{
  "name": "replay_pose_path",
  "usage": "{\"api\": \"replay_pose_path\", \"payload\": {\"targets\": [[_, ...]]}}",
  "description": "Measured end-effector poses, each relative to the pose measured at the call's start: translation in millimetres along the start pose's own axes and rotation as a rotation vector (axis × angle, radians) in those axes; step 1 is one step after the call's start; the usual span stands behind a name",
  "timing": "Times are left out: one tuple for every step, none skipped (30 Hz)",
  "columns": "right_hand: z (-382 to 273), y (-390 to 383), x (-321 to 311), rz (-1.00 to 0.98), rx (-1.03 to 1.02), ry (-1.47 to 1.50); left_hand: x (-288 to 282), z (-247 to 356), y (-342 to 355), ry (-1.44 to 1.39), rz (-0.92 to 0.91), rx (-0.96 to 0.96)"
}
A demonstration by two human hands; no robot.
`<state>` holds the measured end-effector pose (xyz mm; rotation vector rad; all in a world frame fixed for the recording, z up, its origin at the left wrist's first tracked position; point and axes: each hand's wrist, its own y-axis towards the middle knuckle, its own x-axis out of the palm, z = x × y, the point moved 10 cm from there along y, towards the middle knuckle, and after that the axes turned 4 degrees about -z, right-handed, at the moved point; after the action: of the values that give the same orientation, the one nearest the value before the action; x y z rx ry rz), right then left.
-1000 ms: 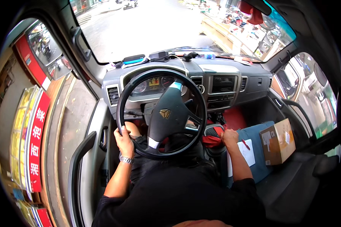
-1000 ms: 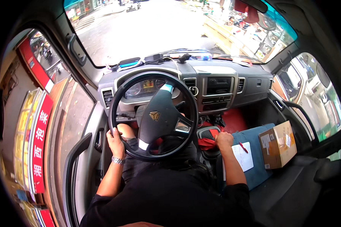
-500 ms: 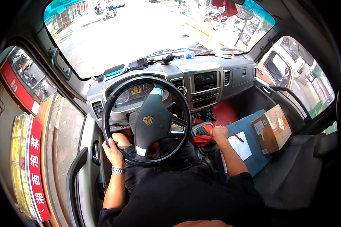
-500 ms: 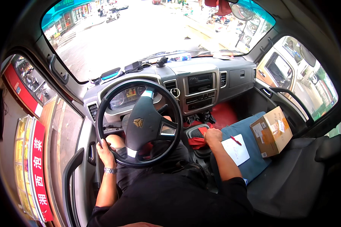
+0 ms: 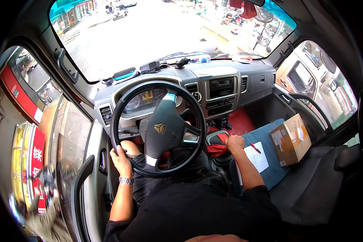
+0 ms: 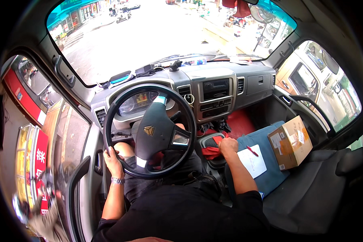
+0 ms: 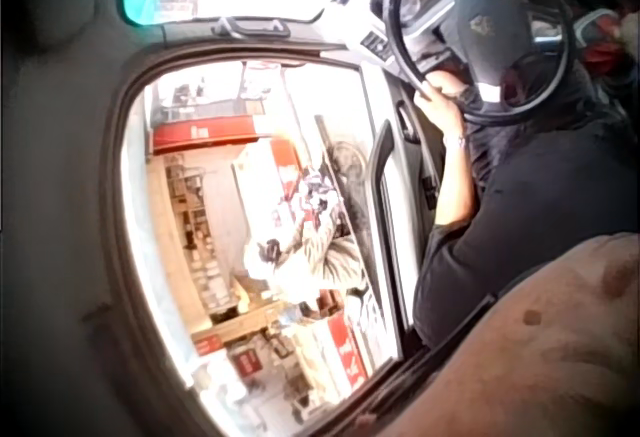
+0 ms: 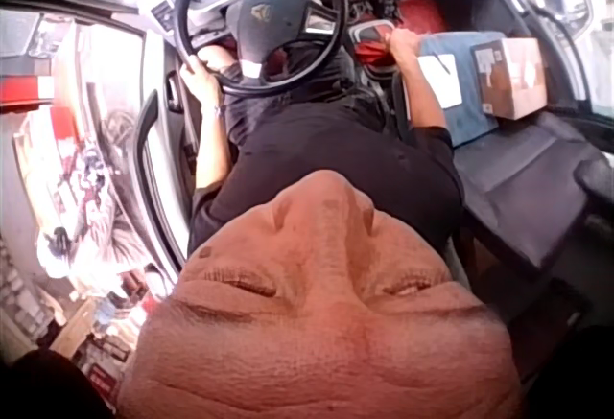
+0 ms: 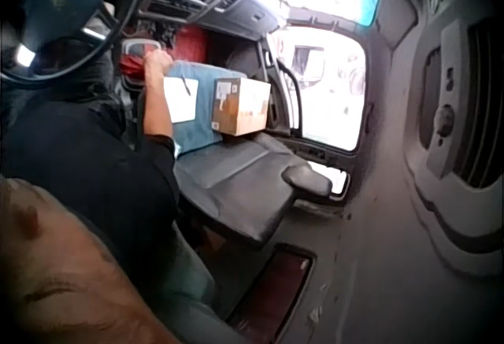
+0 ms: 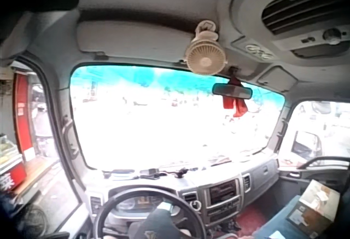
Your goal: The person drives a truck along a busy street, turning the steering wheel by hand and using the gear shift.
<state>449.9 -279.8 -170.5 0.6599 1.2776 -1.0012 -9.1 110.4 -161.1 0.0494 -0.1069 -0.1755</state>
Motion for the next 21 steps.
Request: {"api": "replay_pose_path", "payload": {"targets": [[-1.4, -0.6, -1.0, 0.005, -0.006, 0.015, -0.5, 0.2, 0.3, 0.002, -0.001, -0.003], [-1.7, -1.8, -0.8, 0.010, -0.012, 0.029, -0.8, 0.1, 0.6, 0.004, -0.002, -0.007], [-1.8, -2.3, -1.2, 0.016, -0.019, 0.044, -0.8, 0.9, 1.0, 0.006, -0.003, -0.009], [-1.6, -2.1, -0.5, 0.017, -0.018, 0.048, -0.7, 2.0, 1.3, 0.008, -0.004, -0.012], [-1.4, -1.5, 0.8, 0.018, -0.017, 0.051, -0.3, 4.1, 1.3, 0.007, -0.006, -0.009], [-1.9, -0.7, 1.0, 0.019, -0.018, 0.054, -0.7, 5.5, 1.4, 0.004, -0.008, -0.002], [-2.4, -0.7, 0.1, 0.027, -0.020, 0.056, -1.1, 6.3, 1.8, 0.001, -0.010, 0.004], [-2.9, -1.1, -1.5, 0.034, -0.023, 0.059, -1.4, 7.0, 2.2, -0.001, -0.012, 0.010], [-3.7, -2.0, -0.9, 0.039, -0.027, 0.060, -1.7, 7.6, 2.1, 0.001, -0.010, 0.014], [-3.3, -1.1, 1.4, 0.035, -0.020, 0.060, -1.7, 7.7, 2.5, 0.002, -0.009, 0.001], [-2.6, 0.6, 4.0, 0.032, -0.014, 0.059, -1.2, 8.6, 2.8, -0.010, -0.011, 0.001], [-2.8, 1.4, 4.6, 0.029, -0.009, 0.057, -0.4, 9.4, 2.4, -0.022, -0.014, 0.000], [-3.0, 1.4, 4.9, 0.022, -0.005, 0.050, 0.7, 12.7, 1.1, -0.014, -0.014, -0.005], [-2.8, 0.9, 4.5, 0.016, -0.002, 0.043, 0.6, 11.9, 1.6, -0.014, -0.015, -0.004], [-4.0, -0.3, 4.0, 0.009, 0.001, 0.037, 0.0, 11.2, 2.2, -0.018, -0.017, -0.009], [-5.0, -0.3, 3.9, 0.005, 0.002, 0.020, -0.4, 11.0, 2.6, -0.022, -0.019, -0.014], [-5.7, 0.2, 4.1, 0.001, 0.003, 0.002, -0.6, 11.4, 2.6, -0.013, -0.016, -0.015], [-6.2, 0.8, 4.5, -0.003, 0.004, -0.015, -1.5, 10.1, 3.4, -0.012, -0.014, -0.013], [-6.1, 1.7, 4.9, -0.001, 0.007, -0.025, -2.7, 8.7, 4.2, 0.003, -0.010, -0.018], [-5.8, 2.3, 5.3, -0.001, 0.005, -0.029, -3.9, 7.7, 4.7, 0.019, -0.004, -0.023], [-6.9, 2.5, 6.2, -0.001, 0.001, -0.031, -5.0, 8.3, 4.2, 0.022, 0.003, -0.035]]}}
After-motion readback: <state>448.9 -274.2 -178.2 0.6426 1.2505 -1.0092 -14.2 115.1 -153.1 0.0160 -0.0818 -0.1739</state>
